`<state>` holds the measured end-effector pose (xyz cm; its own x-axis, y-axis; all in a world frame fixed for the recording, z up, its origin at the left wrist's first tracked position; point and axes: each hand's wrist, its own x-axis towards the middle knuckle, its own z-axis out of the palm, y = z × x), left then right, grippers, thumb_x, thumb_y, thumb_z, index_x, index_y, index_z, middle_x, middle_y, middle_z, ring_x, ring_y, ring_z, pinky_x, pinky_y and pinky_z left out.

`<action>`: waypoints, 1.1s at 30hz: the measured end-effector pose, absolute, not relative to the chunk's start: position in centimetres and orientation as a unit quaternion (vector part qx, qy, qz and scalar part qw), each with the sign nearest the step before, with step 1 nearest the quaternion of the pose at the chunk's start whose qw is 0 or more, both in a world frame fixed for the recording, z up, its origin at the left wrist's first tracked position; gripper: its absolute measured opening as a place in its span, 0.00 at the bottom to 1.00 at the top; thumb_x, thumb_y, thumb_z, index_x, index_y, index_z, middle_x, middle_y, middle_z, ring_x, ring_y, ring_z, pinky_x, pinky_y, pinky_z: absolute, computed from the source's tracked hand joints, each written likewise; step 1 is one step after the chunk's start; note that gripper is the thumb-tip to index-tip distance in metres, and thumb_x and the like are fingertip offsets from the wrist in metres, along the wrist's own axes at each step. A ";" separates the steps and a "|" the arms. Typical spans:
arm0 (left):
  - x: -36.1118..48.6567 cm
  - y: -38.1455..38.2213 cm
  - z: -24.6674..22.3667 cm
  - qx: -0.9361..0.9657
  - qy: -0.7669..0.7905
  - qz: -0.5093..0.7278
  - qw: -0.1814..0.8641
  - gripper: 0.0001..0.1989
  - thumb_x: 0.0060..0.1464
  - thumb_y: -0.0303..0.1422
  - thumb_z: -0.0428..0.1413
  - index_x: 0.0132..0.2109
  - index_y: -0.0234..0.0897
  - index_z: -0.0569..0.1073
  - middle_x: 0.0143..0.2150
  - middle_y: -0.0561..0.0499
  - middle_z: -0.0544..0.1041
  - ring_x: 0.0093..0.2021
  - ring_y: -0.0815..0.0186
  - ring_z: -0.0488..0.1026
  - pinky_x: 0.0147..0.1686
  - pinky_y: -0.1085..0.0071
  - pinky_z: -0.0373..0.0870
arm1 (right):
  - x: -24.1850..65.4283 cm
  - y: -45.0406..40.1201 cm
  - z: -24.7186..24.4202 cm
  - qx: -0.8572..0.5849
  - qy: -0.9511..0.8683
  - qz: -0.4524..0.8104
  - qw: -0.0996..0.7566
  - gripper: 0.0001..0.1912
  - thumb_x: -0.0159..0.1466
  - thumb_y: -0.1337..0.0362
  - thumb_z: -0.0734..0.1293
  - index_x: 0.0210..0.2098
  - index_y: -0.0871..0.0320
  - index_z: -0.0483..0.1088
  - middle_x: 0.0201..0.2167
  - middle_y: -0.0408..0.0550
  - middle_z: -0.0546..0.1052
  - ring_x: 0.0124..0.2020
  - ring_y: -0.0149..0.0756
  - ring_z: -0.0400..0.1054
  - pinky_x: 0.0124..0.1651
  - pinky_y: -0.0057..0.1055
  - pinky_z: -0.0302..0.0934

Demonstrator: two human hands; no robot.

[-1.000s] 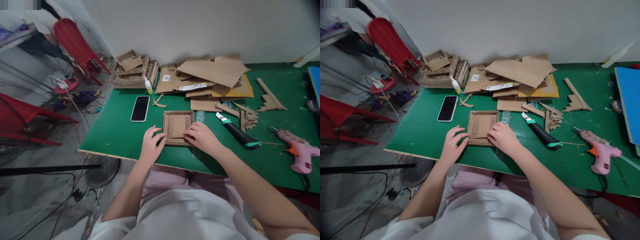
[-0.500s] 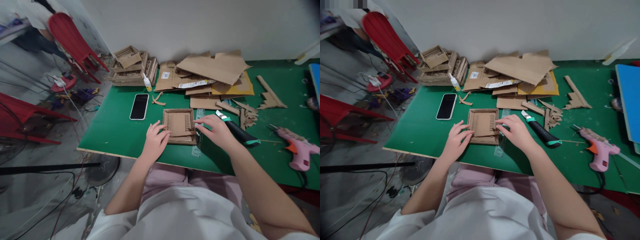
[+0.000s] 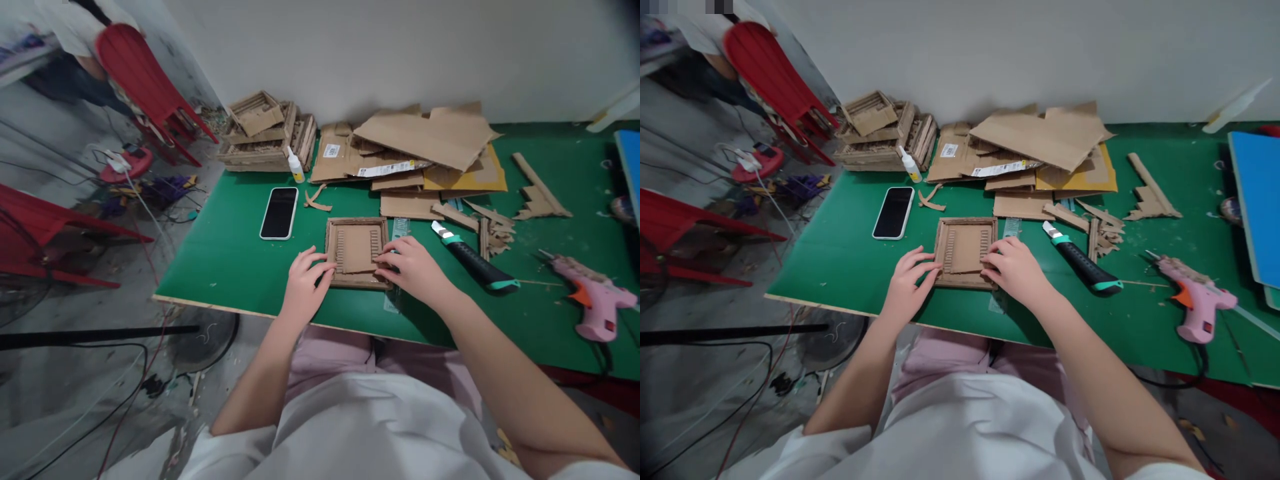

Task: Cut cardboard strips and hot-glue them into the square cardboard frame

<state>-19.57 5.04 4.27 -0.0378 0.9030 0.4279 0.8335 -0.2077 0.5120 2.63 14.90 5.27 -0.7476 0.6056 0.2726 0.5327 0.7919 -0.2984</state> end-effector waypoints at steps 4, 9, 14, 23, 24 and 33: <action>-19.3 5.0 4.2 0.690 0.625 0.362 0.057 0.07 0.54 0.29 0.52 0.38 0.39 0.74 0.42 0.48 0.73 0.55 0.59 0.63 0.54 0.55 0.61 | 2.5 14.7 5.5 -0.304 -0.929 0.100 0.184 0.09 0.58 0.60 0.64 0.33 0.58 0.73 0.36 0.49 0.72 0.40 0.37 0.59 0.45 0.35 0.59; -19.1 4.9 4.2 0.686 0.621 0.374 0.062 0.08 0.55 0.29 0.51 0.38 0.39 0.74 0.42 0.48 0.73 0.54 0.60 0.63 0.53 0.57 0.62 | 3.8 14.5 6.7 -0.337 -0.907 0.100 0.230 0.10 0.59 0.60 0.63 0.35 0.58 0.72 0.36 0.49 0.72 0.41 0.37 0.61 0.45 0.35 0.59; -17.1 6.5 5.7 0.695 0.641 0.320 0.066 0.09 0.55 0.31 0.50 0.39 0.37 0.74 0.36 0.48 0.75 0.42 0.62 0.68 0.44 0.63 0.66 | 7.1 14.4 6.4 -0.439 -0.846 0.086 0.289 0.10 0.60 0.58 0.62 0.36 0.55 0.71 0.33 0.47 0.73 0.39 0.38 0.65 0.44 0.37 0.60; -12.0 12.3 7.2 0.720 0.675 0.076 0.144 0.26 0.54 0.40 0.48 0.58 0.33 0.59 0.31 0.41 0.73 0.32 0.54 0.71 0.29 0.63 0.66 | 10.5 12.6 3.9 -0.508 -0.794 0.075 0.324 0.09 0.58 0.57 0.64 0.34 0.56 0.71 0.32 0.46 0.75 0.38 0.36 0.67 0.42 0.35 0.62; -12.1 12.5 7.2 0.719 0.673 0.072 0.157 0.26 0.55 0.40 0.47 0.59 0.34 0.57 0.31 0.42 0.73 0.31 0.54 0.72 0.29 0.64 0.66 | 10.8 12.5 3.7 -0.510 -0.792 0.078 0.326 0.09 0.58 0.57 0.64 0.34 0.56 0.71 0.32 0.46 0.75 0.38 0.36 0.67 0.42 0.34 0.62; -12.3 12.6 7.0 0.717 0.677 0.061 0.154 0.27 0.53 0.34 0.47 0.60 0.36 0.55 0.29 0.45 0.73 0.28 0.58 0.71 0.27 0.68 0.64 | 11.4 11.8 2.5 -0.504 -0.784 0.095 0.350 0.08 0.58 0.59 0.64 0.34 0.56 0.70 0.31 0.46 0.75 0.35 0.36 0.67 0.40 0.36 0.63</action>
<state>-12.33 12.56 6.95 0.0762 0.9898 -0.1205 0.9520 -0.0363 0.3040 11.41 11.85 2.48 -0.2478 0.8564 0.4530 0.7241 0.4744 -0.5006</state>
